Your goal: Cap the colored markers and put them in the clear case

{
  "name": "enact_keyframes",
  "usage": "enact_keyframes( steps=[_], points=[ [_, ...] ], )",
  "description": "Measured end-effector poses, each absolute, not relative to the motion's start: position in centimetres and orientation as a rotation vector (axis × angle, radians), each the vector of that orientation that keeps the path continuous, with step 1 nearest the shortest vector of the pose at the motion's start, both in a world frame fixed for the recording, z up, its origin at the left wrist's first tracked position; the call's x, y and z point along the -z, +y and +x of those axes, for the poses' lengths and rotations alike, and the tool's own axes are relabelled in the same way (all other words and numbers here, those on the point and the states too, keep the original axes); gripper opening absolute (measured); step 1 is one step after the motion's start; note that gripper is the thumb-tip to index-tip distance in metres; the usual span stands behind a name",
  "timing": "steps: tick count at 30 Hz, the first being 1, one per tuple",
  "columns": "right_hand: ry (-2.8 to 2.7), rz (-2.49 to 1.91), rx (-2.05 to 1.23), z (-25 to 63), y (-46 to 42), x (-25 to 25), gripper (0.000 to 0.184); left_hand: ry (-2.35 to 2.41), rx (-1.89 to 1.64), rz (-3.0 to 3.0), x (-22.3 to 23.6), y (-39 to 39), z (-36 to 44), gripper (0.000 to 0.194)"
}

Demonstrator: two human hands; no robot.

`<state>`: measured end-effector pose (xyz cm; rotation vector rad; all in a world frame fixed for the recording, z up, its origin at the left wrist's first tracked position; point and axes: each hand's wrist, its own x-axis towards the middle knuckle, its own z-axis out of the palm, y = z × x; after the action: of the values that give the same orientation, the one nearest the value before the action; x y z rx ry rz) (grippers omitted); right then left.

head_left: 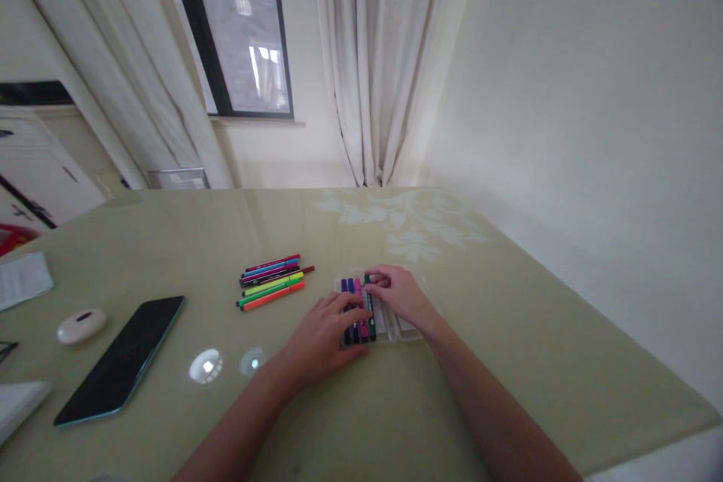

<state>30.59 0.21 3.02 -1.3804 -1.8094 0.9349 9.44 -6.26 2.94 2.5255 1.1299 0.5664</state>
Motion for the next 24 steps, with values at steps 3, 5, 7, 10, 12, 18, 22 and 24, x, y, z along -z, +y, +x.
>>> enact_keyframes(
  steps=[3,5,7,10,12,18,22,24],
  points=[
    [-1.855,-1.343,-0.966,30.5,0.1,-3.2,0.035,1.102,-0.545,2.583,-3.0,-6.3,9.4,0.052],
    [-1.892,-1.353,-0.943,30.4,0.0,-3.4,0.034,1.083,-0.532,2.604,-3.0,-6.3,9.4,0.049],
    [-1.943,-1.395,-0.867,30.3,-0.2,-3.6,0.03,1.079,-0.521,2.609,-3.1,-6.4,9.4,0.046],
    [-2.011,-1.426,-0.785,30.4,-0.3,-3.9,0.026,1.09,-0.513,2.613,-3.2,-6.3,9.4,0.045],
    [-2.032,-1.413,-0.789,30.4,-0.4,-4.1,0.026,1.091,-0.511,2.627,-3.2,-6.3,9.4,0.046],
    [-2.095,-1.491,-0.702,30.4,-0.7,-4.1,0.015,1.088,-0.478,2.691,-3.5,-6.6,9.7,0.042],
    [-2.129,-1.48,-0.648,30.4,-0.6,-3.9,0.013,1.079,-0.514,2.681,-3.7,-6.7,10.0,0.037],
    [-2.115,-1.478,-0.675,30.5,-0.5,-3.8,0.012,1.098,-0.593,2.619,-3.8,-6.3,9.7,0.032]
  ],
)
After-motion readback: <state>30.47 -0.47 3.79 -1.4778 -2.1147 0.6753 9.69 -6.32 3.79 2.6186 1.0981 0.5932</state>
